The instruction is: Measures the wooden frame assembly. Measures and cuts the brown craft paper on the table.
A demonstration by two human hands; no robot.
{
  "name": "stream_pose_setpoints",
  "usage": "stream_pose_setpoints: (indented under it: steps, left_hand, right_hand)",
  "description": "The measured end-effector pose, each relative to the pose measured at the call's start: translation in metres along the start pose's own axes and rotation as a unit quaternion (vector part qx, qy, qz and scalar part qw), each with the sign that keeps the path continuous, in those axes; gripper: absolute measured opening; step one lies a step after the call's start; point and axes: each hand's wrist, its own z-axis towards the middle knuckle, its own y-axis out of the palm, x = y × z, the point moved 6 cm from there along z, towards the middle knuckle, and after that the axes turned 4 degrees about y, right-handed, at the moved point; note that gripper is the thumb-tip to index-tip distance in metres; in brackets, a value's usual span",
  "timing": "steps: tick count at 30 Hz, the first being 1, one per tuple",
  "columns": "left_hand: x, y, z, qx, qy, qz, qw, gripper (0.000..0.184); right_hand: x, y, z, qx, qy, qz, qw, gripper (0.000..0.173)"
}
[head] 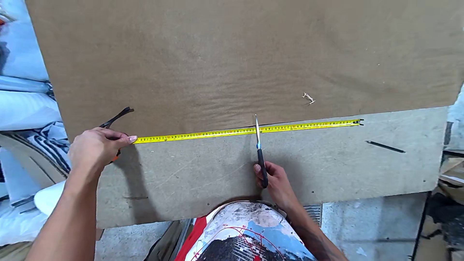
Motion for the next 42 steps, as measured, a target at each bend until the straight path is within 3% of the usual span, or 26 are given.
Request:
stream_pose_setpoints:
  steps: [2, 8, 11, 17, 20, 24, 26, 28, 31, 33, 36, 42]
  left_hand:
    - [-0.004, 0.003, 0.002, -0.012, 0.013, -0.009, 1.0, 0.024]
    - [0.054, -0.007, -0.027, -0.067, 0.015, -0.117, 0.991, 0.025]
    - [0.07, -0.016, -0.039, -0.075, -0.012, -0.107, 0.991, 0.027]
    - [0.046, -0.011, -0.023, -0.045, 0.002, -0.048, 0.998, 0.028]
    - [0.02, -0.005, -0.013, -0.014, 0.02, -0.025, 0.999, 0.026]
    - [-0.003, -0.001, -0.001, 0.025, 0.029, -0.003, 0.999, 0.021]
    - [-0.003, 0.001, -0.002, 0.021, 0.017, -0.003, 1.0, 0.023]
    - [-0.004, 0.003, -0.004, 0.019, 0.007, 0.002, 1.0, 0.025]
    - [-0.008, 0.005, -0.005, 0.027, 0.014, 0.007, 1.0, 0.025]
    - [0.001, 0.003, -0.01, 0.011, 0.032, 0.001, 0.999, 0.026]
    - [0.03, -0.004, -0.027, -0.026, 0.031, 0.001, 0.999, 0.028]
    - [0.047, -0.009, -0.038, -0.03, 0.023, -0.039, 0.999, 0.025]
  right_hand:
    - [-0.003, 0.002, 0.0, -0.002, -0.001, 0.002, 1.0, 0.04]
    - [-0.004, -0.003, 0.0, 0.004, 0.007, -0.036, 0.999, 0.037]
    - [-0.008, -0.004, 0.001, -0.004, 0.014, -0.042, 0.999, 0.04]
    - [-0.009, -0.005, 0.002, -0.005, 0.023, -0.05, 0.998, 0.041]
    - [-0.002, -0.005, -0.006, -0.052, 0.025, -0.041, 0.997, 0.045]
    - [0.009, -0.022, -0.038, -0.102, -0.057, -0.017, 0.993, 0.04]
    - [-0.002, -0.048, -0.055, -0.054, -0.141, -0.034, 0.988, 0.029]
    - [-0.021, -0.09, -0.061, 0.081, -0.187, -0.112, 0.973, 0.017]
    - [-0.055, -0.16, -0.056, 0.336, -0.198, -0.275, 0.879, 0.019]
    - [-0.07, -0.201, -0.046, 0.442, -0.218, -0.279, 0.825, 0.023]
    - [-0.082, -0.248, -0.021, 0.507, -0.22, -0.211, 0.806, 0.025]
    - [-0.102, -0.274, 0.017, 0.494, -0.171, -0.193, 0.83, 0.017]
